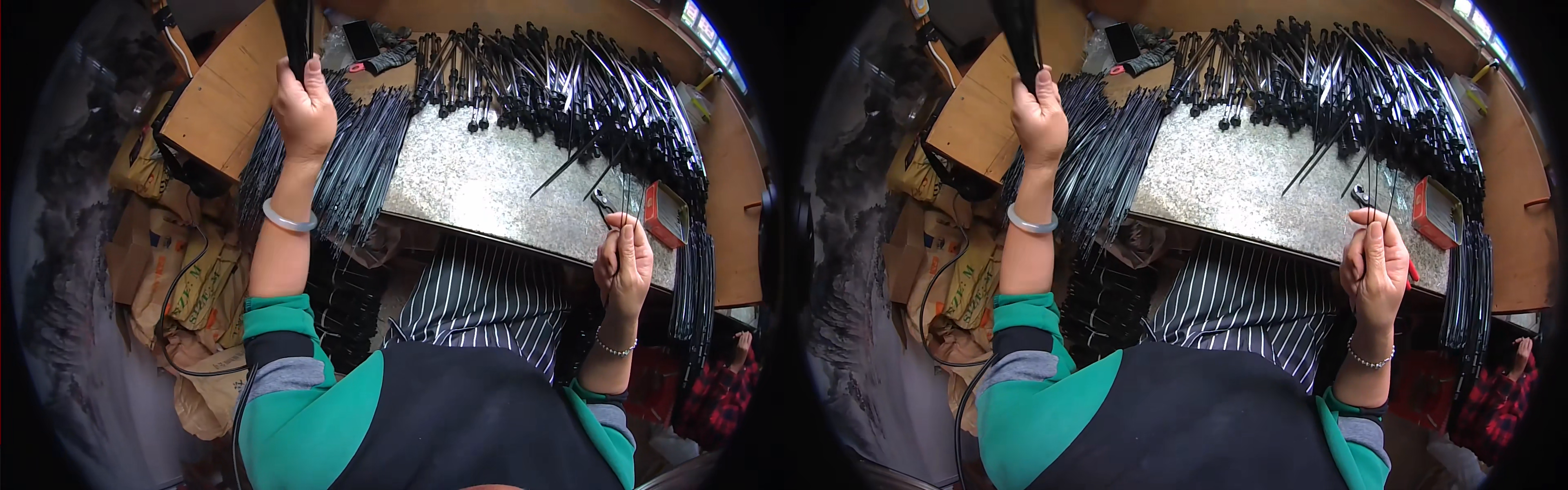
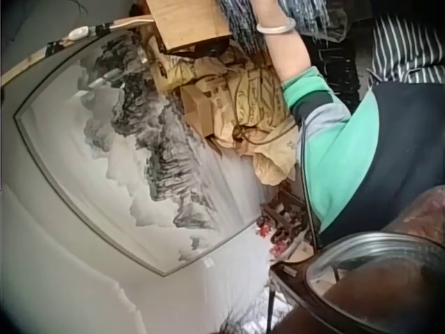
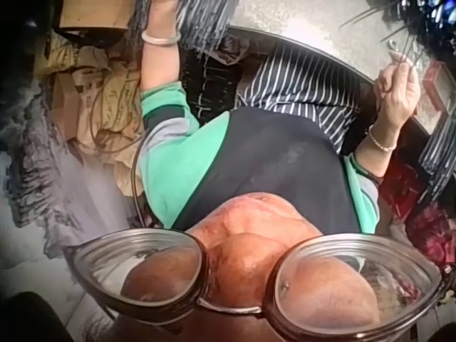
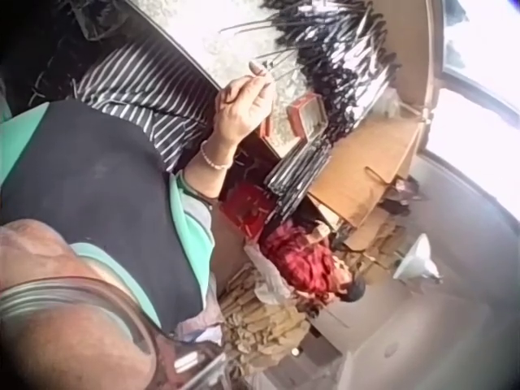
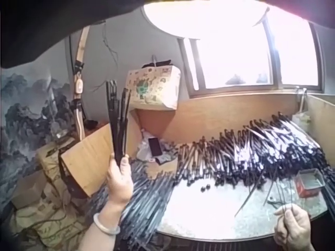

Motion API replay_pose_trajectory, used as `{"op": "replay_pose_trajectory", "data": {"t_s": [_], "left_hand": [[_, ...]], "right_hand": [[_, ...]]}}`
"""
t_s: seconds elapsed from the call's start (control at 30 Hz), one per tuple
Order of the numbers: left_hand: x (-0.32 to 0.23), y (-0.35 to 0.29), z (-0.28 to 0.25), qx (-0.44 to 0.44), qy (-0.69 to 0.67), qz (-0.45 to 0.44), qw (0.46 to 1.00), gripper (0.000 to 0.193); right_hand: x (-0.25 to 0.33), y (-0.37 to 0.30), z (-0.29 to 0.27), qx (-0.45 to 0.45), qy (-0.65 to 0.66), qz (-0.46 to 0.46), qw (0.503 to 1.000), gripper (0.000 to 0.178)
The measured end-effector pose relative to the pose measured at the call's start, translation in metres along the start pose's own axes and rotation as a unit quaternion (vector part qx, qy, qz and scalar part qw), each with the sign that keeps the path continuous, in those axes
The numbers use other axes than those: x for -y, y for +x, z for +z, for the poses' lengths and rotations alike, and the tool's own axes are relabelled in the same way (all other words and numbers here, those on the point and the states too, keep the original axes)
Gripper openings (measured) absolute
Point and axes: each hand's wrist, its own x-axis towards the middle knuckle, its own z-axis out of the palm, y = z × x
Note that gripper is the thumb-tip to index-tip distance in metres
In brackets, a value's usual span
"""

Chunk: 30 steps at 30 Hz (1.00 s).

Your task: Assembling black plastic components by bundling strands and inserting them into a housing.

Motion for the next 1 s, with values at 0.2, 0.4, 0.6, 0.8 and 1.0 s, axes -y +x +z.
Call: {"op": "replay_pose_trajectory", "data": {"t_s": [0.2, 0.4, 0.6, 0.8, 1.0], "left_hand": [[-0.078, -0.028, 0.031, 0.09, -0.532, -0.108, 0.835, 0.019], [-0.113, -0.044, 0.054, 0.083, -0.579, -0.169, 0.793, 0.017], [-0.143, -0.023, 0.056, 0.22, -0.605, -0.254, 0.722, 0.017], [-0.109, -0.103, 0.144, 0.348, -0.464, -0.35, 0.735, 0.031], [-0.086, -0.115, 0.122, 0.323, -0.151, -0.138, 0.924, 0.061]], "right_hand": [[0.002, -0.003, -0.003, -0.004, 0.012, -0.012, 1.0, 0.024], [0.007, -0.016, -0.013, 0.005, 0.006, 0.002, 1.0, 0.025], [0.012, -0.023, -0.019, -0.034, 0.005, -0.013, 0.999, 0.026], [0.021, -0.028, -0.019, -0.028, 0.006, -0.04, 0.999, 0.027], [0.035, -0.041, -0.027, -0.061, 0.03, -0.058, 0.996, 0.031]]}}
